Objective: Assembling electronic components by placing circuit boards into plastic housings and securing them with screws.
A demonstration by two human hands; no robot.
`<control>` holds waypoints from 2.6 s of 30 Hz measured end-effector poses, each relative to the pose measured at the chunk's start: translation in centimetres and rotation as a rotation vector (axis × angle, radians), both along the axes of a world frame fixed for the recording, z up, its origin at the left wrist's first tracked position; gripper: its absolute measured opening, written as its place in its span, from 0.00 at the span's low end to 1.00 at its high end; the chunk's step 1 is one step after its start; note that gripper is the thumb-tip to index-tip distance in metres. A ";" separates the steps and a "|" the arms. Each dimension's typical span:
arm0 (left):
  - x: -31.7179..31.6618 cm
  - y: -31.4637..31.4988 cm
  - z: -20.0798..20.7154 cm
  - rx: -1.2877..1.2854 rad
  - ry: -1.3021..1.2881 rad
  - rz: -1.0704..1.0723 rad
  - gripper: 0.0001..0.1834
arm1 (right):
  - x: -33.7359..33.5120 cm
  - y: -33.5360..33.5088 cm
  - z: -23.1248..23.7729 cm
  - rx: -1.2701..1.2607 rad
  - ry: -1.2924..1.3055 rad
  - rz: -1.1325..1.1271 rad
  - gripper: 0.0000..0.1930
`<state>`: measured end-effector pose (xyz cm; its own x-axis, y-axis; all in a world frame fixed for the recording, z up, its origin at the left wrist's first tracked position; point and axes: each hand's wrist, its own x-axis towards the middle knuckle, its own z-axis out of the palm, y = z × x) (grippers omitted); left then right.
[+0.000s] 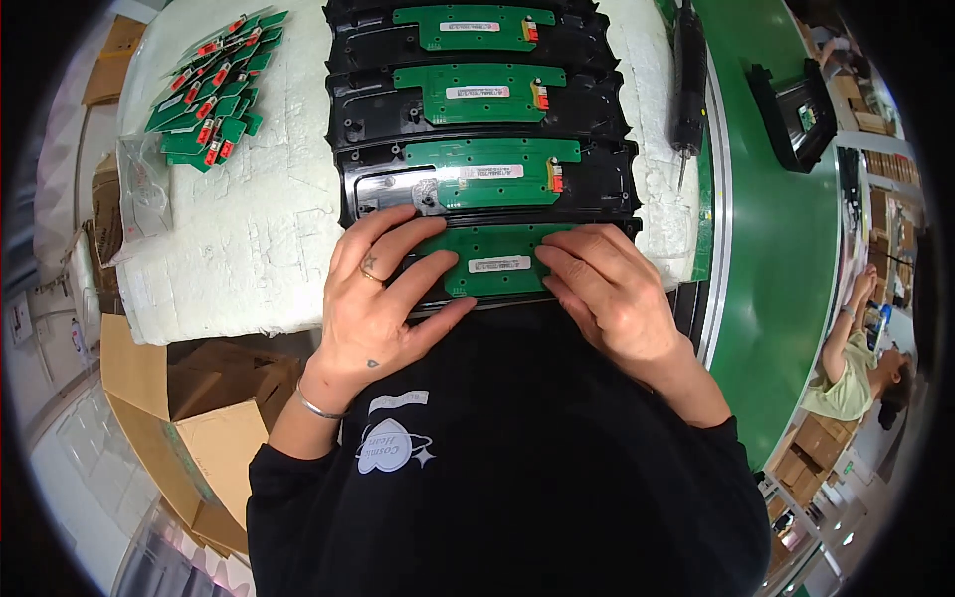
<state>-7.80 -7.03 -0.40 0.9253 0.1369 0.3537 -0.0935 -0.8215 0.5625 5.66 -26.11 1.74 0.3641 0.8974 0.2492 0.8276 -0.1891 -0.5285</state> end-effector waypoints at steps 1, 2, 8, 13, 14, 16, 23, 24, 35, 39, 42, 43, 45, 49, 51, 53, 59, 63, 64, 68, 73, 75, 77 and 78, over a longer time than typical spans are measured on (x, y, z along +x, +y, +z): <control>0.1 0.0 0.1 0.007 0.020 -0.004 0.20 | 0.0 0.0 -0.1 0.014 -0.004 -0.004 0.15; 0.2 -0.1 0.2 0.015 0.039 -0.008 0.20 | 0.0 0.0 -0.2 0.028 -0.008 -0.007 0.15; 0.3 0.0 0.4 0.041 0.061 -0.046 0.20 | 0.5 -0.1 0.1 0.012 0.033 0.043 0.16; 0.2 0.2 0.2 0.051 0.056 -0.064 0.21 | 1.0 -0.7 0.6 0.033 0.008 0.067 0.16; 0.2 0.2 0.1 0.044 0.036 -0.060 0.23 | 1.1 -0.8 1.2 0.048 0.036 0.052 0.15; 0.2 0.3 0.1 -0.018 0.010 -0.045 0.25 | 1.7 -1.3 2.3 0.004 0.126 0.053 0.14; 0.2 1.0 0.1 -0.136 -0.083 -0.038 0.23 | 2.5 -3.2 2.9 -0.018 0.286 0.086 0.13; 0.2 1.0 0.1 -0.101 -0.080 -0.051 0.20 | 2.2 -3.1 2.7 -0.018 0.285 0.085 0.13; 1.3 -0.1 2.2 0.083 0.225 -0.075 0.17 | 4.0 -5.1 5.5 -0.066 0.320 0.009 0.14; 1.6 -0.3 2.6 0.127 0.300 -0.097 0.19 | 3.7 -5.1 5.1 -0.028 0.343 0.059 0.15; 1.9 -0.2 2.4 0.127 0.325 -0.130 0.20 | 3.8 -5.3 4.7 -0.012 0.372 0.073 0.15; 1.9 -0.2 2.2 0.106 0.327 -0.145 0.20 | 3.8 -5.4 4.7 -0.010 0.371 0.070 0.15; 1.8 -0.1 2.3 0.096 0.321 -0.169 0.21 | 3.9 -5.6 4.6 -0.001 0.370 0.097 0.15; 2.8 -0.7 2.9 0.145 0.308 -0.223 0.24 | 3.9 -5.6 4.8 0.002 0.390 0.113 0.15; 3.0 -0.9 2.6 0.138 0.316 -0.222 0.24 | 3.9 -5.5 4.6 0.024 0.396 0.134 0.15; 3.1 -0.9 2.4 0.133 0.325 -0.221 0.24 | 3.8 -5.6 4.4 0.029 0.390 0.140 0.14; 3.1 -1.0 2.0 0.228 0.313 -0.262 0.24 | 3.7 -5.1 4.3 0.044 0.383 0.158 0.14; 3.0 -1.0 1.8 0.254 0.306 -0.247 0.24 | 3.6 -4.8 4.3 0.057 0.390 0.162 0.14; 3.0 -1.0 2.0 0.267 0.320 -0.259 0.25 | 3.6 -4.7 4.3 0.056 0.389 0.162 0.14; 2.8 -0.3 3.0 0.211 0.308 -0.253 0.26 | 3.5 -4.1 4.2 0.069 0.326 0.112 0.14; 0.2 2.6 3.5 0.102 0.189 -0.016 0.23 | 2.6 -3.4 3.6 0.040 0.164 0.001 0.13; -0.3 2.7 3.3 0.067 0.160 0.022 0.23 | 2.0 -3.0 2.4 0.073 0.155 0.028 0.13; -0.3 2.5 3.0 0.007 0.115 0.002 0.23 | 1.5 -2.3 1.6 0.075 0.132 0.039 0.13; -0.3 2.1 2.9 0.006 0.112 -0.011 0.22 | 1.4 -2.0 1.2 0.078 0.108 0.046 0.14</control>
